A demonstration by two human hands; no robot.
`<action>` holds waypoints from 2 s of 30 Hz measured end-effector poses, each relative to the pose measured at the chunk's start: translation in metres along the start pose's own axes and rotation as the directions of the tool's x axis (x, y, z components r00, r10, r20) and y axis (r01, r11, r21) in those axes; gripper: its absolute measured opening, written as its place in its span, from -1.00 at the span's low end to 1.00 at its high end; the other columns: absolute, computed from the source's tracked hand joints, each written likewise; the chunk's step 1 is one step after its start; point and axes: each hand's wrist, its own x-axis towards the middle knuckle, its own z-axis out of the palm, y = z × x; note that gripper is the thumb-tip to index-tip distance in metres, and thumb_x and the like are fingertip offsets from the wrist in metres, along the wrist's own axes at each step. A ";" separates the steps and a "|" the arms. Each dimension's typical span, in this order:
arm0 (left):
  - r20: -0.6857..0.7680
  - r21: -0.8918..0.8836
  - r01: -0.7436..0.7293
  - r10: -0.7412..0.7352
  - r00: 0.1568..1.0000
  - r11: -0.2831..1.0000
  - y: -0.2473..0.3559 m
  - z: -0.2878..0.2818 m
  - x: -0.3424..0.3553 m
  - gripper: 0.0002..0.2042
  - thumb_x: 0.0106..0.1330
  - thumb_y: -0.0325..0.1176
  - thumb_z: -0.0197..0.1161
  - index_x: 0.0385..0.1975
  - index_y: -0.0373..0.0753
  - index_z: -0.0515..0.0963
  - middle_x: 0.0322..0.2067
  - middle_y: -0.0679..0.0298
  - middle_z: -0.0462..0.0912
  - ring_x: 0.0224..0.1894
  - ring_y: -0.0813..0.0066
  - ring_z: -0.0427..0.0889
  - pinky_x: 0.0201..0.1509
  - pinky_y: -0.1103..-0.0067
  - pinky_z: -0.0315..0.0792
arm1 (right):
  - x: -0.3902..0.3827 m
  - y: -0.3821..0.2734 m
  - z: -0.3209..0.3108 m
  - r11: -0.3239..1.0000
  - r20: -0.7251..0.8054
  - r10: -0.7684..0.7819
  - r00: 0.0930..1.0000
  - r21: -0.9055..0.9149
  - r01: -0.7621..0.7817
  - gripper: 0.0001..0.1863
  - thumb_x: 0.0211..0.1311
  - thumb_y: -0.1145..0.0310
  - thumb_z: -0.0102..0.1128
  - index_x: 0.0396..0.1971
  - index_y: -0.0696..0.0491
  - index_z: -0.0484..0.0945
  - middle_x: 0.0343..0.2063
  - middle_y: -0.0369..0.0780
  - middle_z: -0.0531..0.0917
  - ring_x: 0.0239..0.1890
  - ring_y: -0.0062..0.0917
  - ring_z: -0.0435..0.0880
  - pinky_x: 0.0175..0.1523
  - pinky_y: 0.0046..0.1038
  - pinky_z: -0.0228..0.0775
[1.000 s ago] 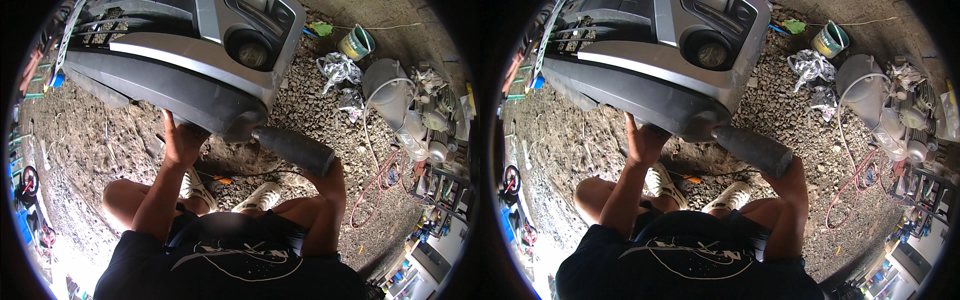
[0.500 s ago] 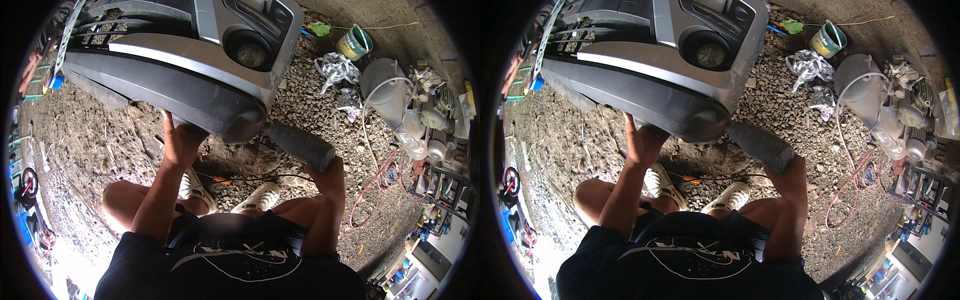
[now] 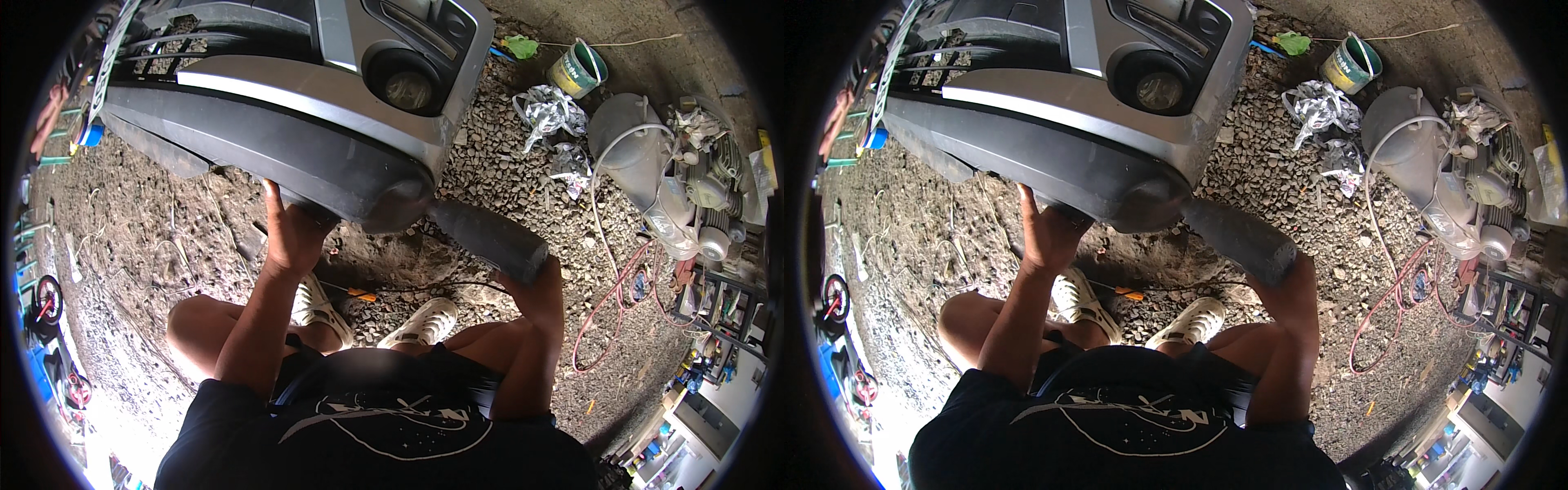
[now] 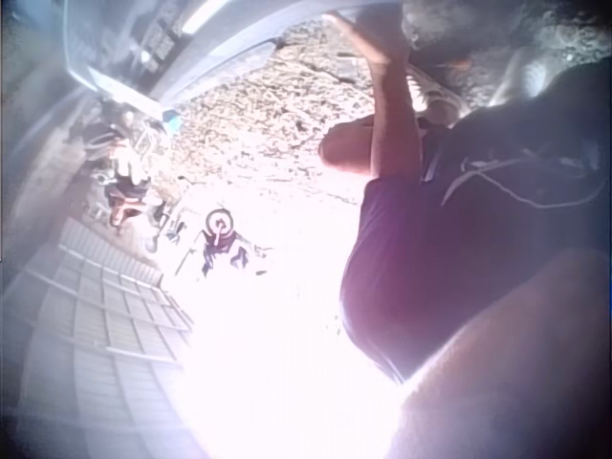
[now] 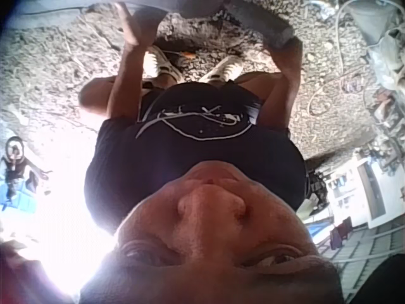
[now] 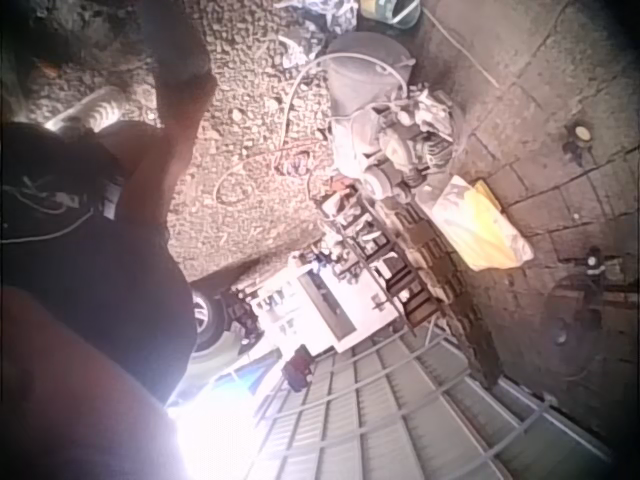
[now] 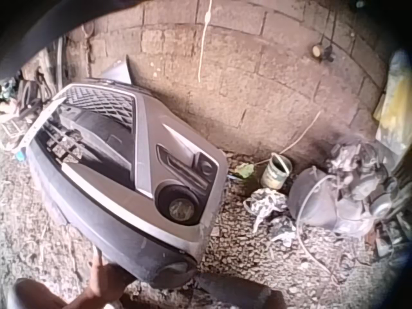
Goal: The person heats a car bumper with a heat gun, pushes out a dent by hand, and uses a tool to smooth the plastic surface.
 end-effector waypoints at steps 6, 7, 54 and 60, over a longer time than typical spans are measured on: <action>0.020 -0.033 0.001 0.000 1.000 0.999 0.000 0.001 0.002 0.20 0.32 0.67 -0.08 0.62 -0.37 0.01 0.56 -0.07 0.21 0.57 0.03 0.23 0.66 0.12 0.10 | -0.007 0.011 0.004 0.974 -0.082 -0.150 0.985 0.159 0.161 -0.42 0.00 0.51 0.63 0.10 0.21 0.65 -0.06 -0.10 0.82 -0.01 -0.47 0.81 0.10 -0.34 0.64; 0.020 -0.034 0.002 -0.001 1.000 0.999 0.000 0.003 0.002 0.20 0.32 0.66 -0.08 0.62 -0.37 0.01 0.56 -0.07 0.22 0.57 0.03 0.23 0.66 0.12 0.10 | -0.009 0.014 0.007 0.946 -0.118 -0.219 0.969 0.215 0.241 -0.44 0.01 0.51 0.62 0.09 0.21 0.66 -0.08 -0.10 0.82 -0.02 -0.47 0.82 0.09 -0.34 0.65; -0.014 0.048 -0.007 0.008 1.000 0.999 -0.001 0.006 0.001 0.25 0.28 0.71 -0.12 0.61 -0.41 0.02 0.55 -0.10 0.23 0.57 0.01 0.26 0.64 0.13 0.14 | 0.001 0.003 0.000 0.994 -0.108 0.021 0.994 0.112 -0.009 -0.47 -0.02 0.45 0.63 0.01 0.28 0.70 -0.10 -0.07 0.83 -0.03 -0.42 0.83 0.06 -0.33 0.65; -0.003 0.069 0.009 -0.009 1.000 0.998 0.002 0.006 0.001 0.28 0.26 0.73 -0.13 0.61 -0.43 0.00 0.56 -0.13 0.21 0.57 0.00 0.26 0.64 0.13 0.13 | 0.004 0.007 -0.001 0.996 -0.110 0.033 0.993 0.081 -0.024 -0.44 -0.03 0.46 0.62 0.04 0.28 0.68 -0.09 -0.08 0.83 -0.02 -0.44 0.82 0.07 -0.34 0.64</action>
